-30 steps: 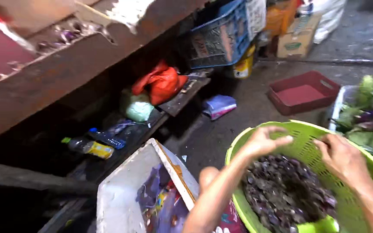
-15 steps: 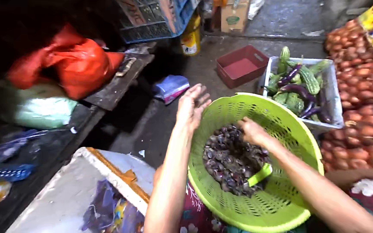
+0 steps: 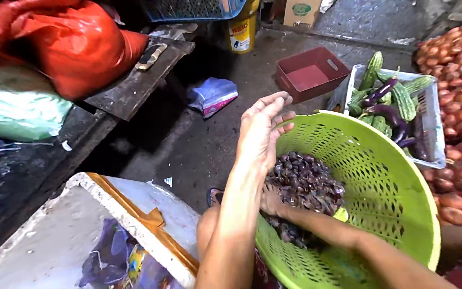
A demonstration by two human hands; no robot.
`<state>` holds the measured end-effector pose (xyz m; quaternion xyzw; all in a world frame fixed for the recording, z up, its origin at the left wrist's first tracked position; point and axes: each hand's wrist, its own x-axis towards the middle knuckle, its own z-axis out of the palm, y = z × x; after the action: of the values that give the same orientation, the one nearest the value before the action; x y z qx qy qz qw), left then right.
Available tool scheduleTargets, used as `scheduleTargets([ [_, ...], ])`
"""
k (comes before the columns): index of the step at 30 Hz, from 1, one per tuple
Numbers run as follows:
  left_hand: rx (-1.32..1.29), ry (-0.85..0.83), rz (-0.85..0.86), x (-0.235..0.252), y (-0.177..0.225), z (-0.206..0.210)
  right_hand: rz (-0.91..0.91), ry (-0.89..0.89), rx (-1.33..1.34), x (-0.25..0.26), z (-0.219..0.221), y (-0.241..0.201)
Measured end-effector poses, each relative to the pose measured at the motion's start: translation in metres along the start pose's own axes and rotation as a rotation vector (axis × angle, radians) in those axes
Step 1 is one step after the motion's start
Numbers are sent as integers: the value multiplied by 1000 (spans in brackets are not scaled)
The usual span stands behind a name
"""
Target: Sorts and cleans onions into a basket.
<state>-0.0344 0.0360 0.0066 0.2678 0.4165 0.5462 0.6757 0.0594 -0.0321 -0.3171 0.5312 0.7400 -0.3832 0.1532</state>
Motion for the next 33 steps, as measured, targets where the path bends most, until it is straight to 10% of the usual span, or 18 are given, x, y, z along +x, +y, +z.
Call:
scheduleTargets([
  [9, 14, -34, 21, -14, -1, 5, -391, -760, -238, -101, -66, 16],
  [17, 43, -2, 9, -8, -4, 5, -194, -128, 102, -59, -132, -15],
  [19, 51, 4, 7, -8, -3, 6, 205, -200, 132, -74, -137, -66],
  [25, 118, -64, 4, -11, -10, 9, 136, -161, -90, 8, -31, -19],
  [33, 123, -62, -14, -12, -16, 11, 94, -115, -139, 19, -28, -1],
])
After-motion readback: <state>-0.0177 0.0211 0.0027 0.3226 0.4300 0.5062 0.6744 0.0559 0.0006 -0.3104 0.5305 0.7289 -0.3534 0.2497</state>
